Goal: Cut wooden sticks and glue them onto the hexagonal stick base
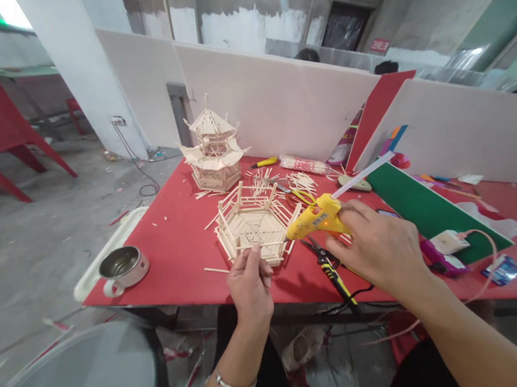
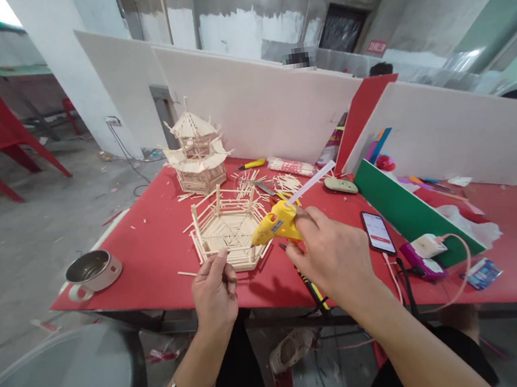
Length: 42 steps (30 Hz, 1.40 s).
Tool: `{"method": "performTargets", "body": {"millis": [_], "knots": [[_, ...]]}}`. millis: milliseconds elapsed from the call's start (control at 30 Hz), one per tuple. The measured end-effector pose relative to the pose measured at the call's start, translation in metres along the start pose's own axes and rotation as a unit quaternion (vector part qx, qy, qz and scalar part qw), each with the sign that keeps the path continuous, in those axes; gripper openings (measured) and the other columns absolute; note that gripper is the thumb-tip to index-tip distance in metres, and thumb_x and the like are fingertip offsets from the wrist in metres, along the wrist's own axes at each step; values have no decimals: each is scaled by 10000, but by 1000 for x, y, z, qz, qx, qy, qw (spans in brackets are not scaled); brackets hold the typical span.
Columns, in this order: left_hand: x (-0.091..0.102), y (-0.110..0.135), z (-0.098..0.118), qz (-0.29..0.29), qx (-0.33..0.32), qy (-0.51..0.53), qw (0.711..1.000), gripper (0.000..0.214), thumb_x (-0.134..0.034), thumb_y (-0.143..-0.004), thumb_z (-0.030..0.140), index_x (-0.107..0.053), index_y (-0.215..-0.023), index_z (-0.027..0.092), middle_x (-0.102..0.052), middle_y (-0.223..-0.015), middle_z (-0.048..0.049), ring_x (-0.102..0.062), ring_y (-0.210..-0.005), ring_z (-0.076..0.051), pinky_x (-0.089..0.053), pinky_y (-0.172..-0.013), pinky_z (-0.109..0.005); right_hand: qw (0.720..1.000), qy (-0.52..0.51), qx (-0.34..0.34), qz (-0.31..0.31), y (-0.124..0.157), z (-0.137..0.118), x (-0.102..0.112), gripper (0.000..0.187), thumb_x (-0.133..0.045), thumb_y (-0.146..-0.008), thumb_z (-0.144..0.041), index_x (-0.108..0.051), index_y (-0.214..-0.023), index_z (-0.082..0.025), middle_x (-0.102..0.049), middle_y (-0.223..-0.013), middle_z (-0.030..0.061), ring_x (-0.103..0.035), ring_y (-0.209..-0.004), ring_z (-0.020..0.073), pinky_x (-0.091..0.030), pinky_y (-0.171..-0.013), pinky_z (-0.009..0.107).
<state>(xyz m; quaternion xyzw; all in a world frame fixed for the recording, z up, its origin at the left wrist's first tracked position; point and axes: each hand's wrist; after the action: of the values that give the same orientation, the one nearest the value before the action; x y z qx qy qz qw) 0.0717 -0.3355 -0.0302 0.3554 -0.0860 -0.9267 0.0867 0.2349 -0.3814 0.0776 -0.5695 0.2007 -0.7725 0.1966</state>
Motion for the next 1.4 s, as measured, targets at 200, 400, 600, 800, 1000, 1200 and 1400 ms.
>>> {"method": "performTargets", "body": {"millis": [200, 400, 600, 800, 1000, 1200, 1400], "knots": [[-1, 1, -1, 1, -2, -4, 1000, 333, -795, -687, 373, -572, -586, 149, -498, -419, 60, -333, -322, -21, -209, -315, -140, 1000, -5, -3, 17, 1, 1, 0, 284, -567, -808, -367, -668, -996, -180, -717, -1054, 60, -577, -593, 145, -244, -485, 287], [0, 3, 0, -3, -2, 2, 1000, 306, -790, -700, 358, -593, -607, 143, -503, -415, 60, -334, -319, -19, -215, -317, -137, 1000, 5, 1, 25, 2, 2, -1, 246, -573, -795, -333, -665, -973, -190, -726, -1048, 26, -571, -583, 145, -251, -494, 291], [0, 3, 0, -6, 7, -3, 1000, 323, -795, -697, 375, -584, -604, 148, -500, -413, 61, -336, -317, -25, -213, -312, -141, 1000, -4, -4, 21, 3, 2, 0, 228, -573, -793, -319, -658, -961, -191, -724, -1054, 33, -581, -595, 147, -243, -494, 288], [1, 3, -1, -6, 7, -3, 1000, 350, -811, -671, 408, -588, -602, 147, -501, -415, 61, -334, -314, -21, -216, -312, -139, 999, 6, -2, 31, 2, 1, 1, 213, -579, -787, -314, -667, -930, -184, -733, -1023, 20, -564, -570, 133, -220, -480, 284], [2, 2, -2, -11, 5, 1, 1000, 332, -805, -686, 390, -591, -614, 147, -502, -419, 61, -340, -321, -20, -223, -318, -134, 999, 6, 3, 34, 2, 1, 2, 204, -559, -788, -306, -667, -908, -180, -732, -967, 33, -559, -564, 138, -216, -476, 282], [2, 2, -2, -13, 6, 5, 1000, 314, -796, -703, 363, -590, -609, 145, -507, -420, 58, -343, -322, -22, -227, -317, -134, 999, 5, 9, 42, 1, 1, 1, 211, -561, -796, -314, -672, -913, -177, -727, -930, 30, -555, -561, 140, -219, -469, 283], [3, 1, -3, -12, 7, 7, 1000, 307, -802, -696, 369, -603, -635, 143, -511, -420, 57, -350, -323, -25, -230, -317, -134, 999, 6, 10, 41, 2, 1, 1, 193, -559, -801, -314, -672, -875, -175, -724, -934, 28, -552, -560, 133, -213, -467, 280]]}}
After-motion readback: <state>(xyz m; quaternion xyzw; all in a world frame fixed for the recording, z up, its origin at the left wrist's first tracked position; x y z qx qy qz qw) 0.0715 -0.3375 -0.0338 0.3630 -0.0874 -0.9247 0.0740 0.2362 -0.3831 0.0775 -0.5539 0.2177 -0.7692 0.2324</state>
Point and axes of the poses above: each hand's wrist, its own y-axis away from the middle knuckle, its own x-axis out of the back of the hand, z = x × y
